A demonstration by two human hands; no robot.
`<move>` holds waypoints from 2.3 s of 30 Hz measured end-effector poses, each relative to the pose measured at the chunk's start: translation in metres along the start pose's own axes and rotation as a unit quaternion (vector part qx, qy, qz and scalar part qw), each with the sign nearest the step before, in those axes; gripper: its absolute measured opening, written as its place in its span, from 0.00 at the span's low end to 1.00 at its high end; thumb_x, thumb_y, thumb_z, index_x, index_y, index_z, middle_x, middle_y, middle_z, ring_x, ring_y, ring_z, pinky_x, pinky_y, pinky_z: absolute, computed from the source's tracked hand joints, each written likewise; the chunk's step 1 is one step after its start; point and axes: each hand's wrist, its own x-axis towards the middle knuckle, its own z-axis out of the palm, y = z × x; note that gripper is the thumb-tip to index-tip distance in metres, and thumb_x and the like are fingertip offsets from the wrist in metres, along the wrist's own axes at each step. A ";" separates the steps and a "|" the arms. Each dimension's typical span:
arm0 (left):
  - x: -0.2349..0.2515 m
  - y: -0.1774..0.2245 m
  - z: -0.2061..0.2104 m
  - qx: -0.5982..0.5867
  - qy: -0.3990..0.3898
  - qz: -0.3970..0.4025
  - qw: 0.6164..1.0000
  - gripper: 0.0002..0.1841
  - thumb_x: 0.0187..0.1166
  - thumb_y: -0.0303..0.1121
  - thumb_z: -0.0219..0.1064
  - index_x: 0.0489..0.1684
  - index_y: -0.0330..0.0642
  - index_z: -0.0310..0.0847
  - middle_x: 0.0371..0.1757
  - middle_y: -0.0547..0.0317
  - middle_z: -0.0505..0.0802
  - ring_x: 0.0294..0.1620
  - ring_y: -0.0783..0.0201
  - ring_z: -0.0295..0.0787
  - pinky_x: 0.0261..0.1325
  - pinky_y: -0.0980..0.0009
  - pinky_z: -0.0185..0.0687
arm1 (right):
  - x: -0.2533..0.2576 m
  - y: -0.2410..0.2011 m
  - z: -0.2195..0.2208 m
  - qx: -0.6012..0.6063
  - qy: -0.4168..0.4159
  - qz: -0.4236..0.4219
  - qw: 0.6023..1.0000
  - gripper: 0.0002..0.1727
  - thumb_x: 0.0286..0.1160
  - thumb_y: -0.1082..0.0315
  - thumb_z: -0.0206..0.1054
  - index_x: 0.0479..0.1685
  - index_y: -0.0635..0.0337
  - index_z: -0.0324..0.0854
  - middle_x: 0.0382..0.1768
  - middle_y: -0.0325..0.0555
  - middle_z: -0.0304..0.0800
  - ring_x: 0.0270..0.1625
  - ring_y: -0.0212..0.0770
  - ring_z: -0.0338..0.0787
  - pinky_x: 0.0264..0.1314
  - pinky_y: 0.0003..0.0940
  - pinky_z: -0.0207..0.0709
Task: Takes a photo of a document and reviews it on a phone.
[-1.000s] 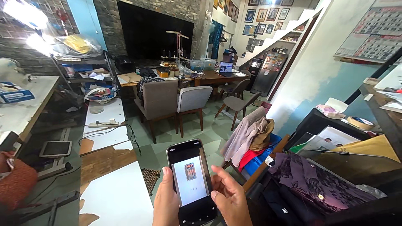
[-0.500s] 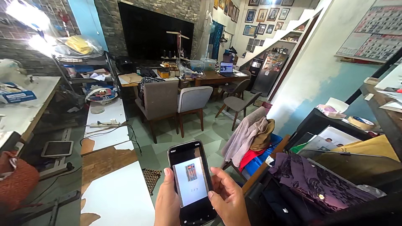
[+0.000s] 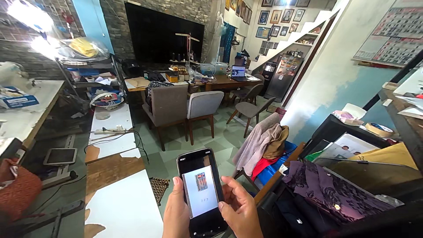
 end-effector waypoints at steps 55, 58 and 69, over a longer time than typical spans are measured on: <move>0.001 -0.001 -0.002 0.003 -0.005 0.004 1.000 0.31 0.94 0.41 0.24 0.56 0.39 0.79 0.43 0.64 0.97 0.47 0.74 0.94 0.55 0.74 0.91 | 0.000 -0.001 0.000 -0.005 -0.003 -0.007 1.000 0.30 0.56 0.81 0.64 0.65 0.86 0.74 0.38 0.44 0.92 0.36 0.22 0.87 0.40 0.18 0.83; 0.001 -0.001 -0.002 0.004 -0.005 0.003 1.000 0.32 0.94 0.41 0.23 0.56 0.39 0.79 0.43 0.65 0.97 0.47 0.74 0.95 0.56 0.74 0.91 | 0.000 0.000 0.000 -0.006 -0.003 -0.009 1.000 0.30 0.56 0.81 0.64 0.65 0.86 0.74 0.38 0.44 0.92 0.36 0.22 0.87 0.40 0.18 0.83; 0.000 -0.001 -0.002 0.002 -0.007 -0.006 1.000 0.31 0.95 0.42 0.24 0.57 0.40 0.80 0.43 0.65 0.97 0.48 0.73 0.95 0.56 0.73 0.92 | -0.001 -0.001 0.000 -0.007 -0.001 -0.004 1.000 0.30 0.55 0.82 0.64 0.65 0.86 0.74 0.38 0.44 0.92 0.36 0.22 0.88 0.40 0.19 0.83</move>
